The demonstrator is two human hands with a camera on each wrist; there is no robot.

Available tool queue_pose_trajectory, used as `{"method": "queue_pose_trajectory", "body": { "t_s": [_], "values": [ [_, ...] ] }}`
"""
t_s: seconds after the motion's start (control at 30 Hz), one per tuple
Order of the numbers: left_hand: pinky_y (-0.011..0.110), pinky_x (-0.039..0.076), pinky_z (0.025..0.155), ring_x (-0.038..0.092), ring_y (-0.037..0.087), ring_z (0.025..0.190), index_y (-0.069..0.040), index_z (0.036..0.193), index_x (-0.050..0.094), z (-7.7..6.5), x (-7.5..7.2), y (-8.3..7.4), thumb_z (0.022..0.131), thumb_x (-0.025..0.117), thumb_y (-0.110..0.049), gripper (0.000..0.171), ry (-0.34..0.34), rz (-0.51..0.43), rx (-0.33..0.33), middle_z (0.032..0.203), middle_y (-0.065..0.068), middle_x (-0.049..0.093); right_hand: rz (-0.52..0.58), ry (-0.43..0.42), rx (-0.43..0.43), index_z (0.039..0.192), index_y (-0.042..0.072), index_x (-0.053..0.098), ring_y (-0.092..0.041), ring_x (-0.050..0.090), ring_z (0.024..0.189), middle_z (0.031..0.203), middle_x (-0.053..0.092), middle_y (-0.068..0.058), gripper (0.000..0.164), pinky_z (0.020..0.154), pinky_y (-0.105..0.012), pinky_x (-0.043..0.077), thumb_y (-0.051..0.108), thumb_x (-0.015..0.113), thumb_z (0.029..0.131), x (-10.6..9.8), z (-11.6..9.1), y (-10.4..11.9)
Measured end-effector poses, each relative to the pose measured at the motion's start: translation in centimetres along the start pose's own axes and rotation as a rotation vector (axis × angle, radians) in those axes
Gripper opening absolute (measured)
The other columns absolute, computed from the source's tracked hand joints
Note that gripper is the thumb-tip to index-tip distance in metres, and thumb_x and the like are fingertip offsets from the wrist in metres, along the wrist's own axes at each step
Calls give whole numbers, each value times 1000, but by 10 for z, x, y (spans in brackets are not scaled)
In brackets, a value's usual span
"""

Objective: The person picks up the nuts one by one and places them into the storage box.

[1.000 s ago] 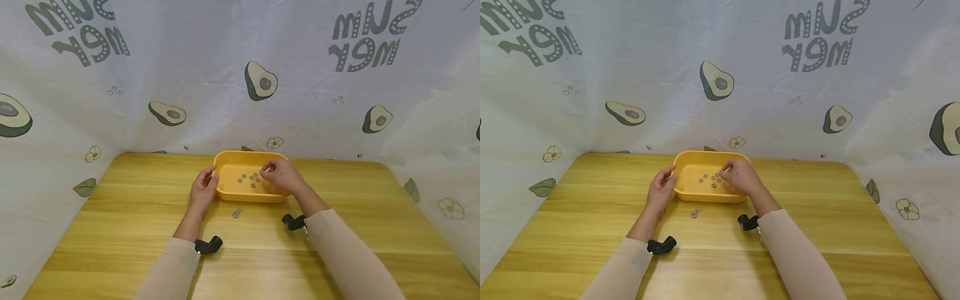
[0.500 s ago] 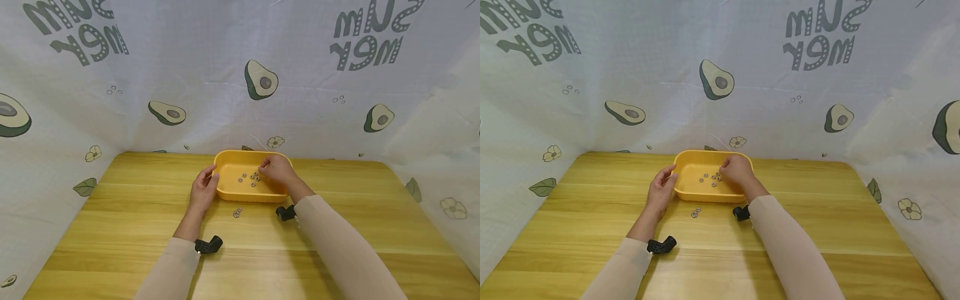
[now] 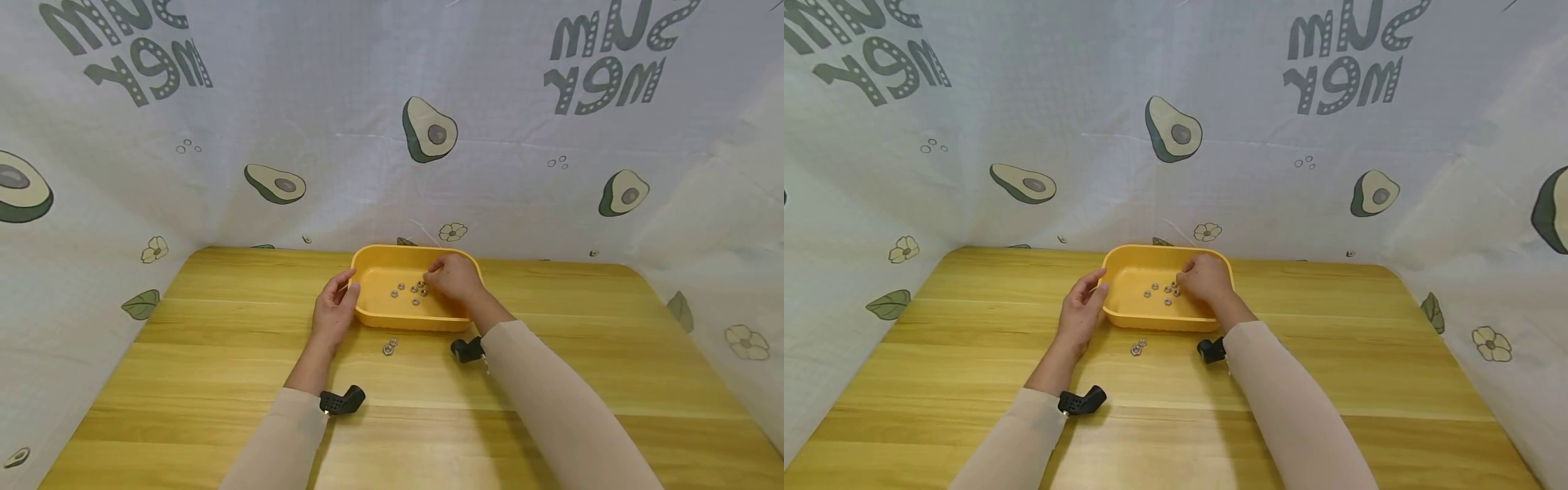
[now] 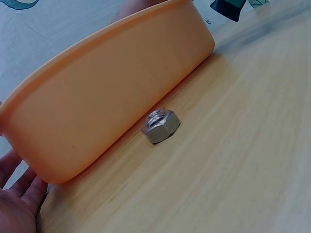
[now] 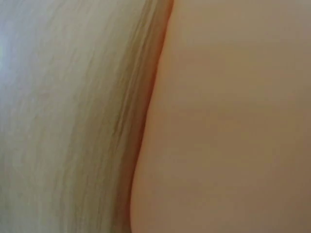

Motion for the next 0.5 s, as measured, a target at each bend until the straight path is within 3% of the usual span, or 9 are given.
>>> {"method": "queue_pose_trajectory", "body": {
  "t_s": [0.3, 0.5],
  "values": [
    [47, 40, 120, 45, 31, 145, -11, 142, 60, -1, 1, -2, 103, 60, -20, 40, 2, -11, -3, 152, 11, 52, 138, 24, 6, 109, 6, 69, -14, 56, 67, 84, 65, -5, 24, 57, -20, 46, 26, 68, 96, -2, -4, 5],
    [47, 40, 120, 46, 31, 145, -10, 141, 60, -1, 1, -2, 103, 60, -19, 39, 0, -14, 0, 151, 12, 52, 196, 47, 1, 116, 6, 66, -14, 59, 63, 89, 67, -9, 27, 57, -22, 51, 26, 67, 97, -5, -11, 12]
  ]
}}
Point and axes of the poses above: each hand's wrist, its own z-axis towards the middle knuckle, its own x-axis out of the palm, y = z × x, the point moved 5 cm from there along z, towards the middle knuckle
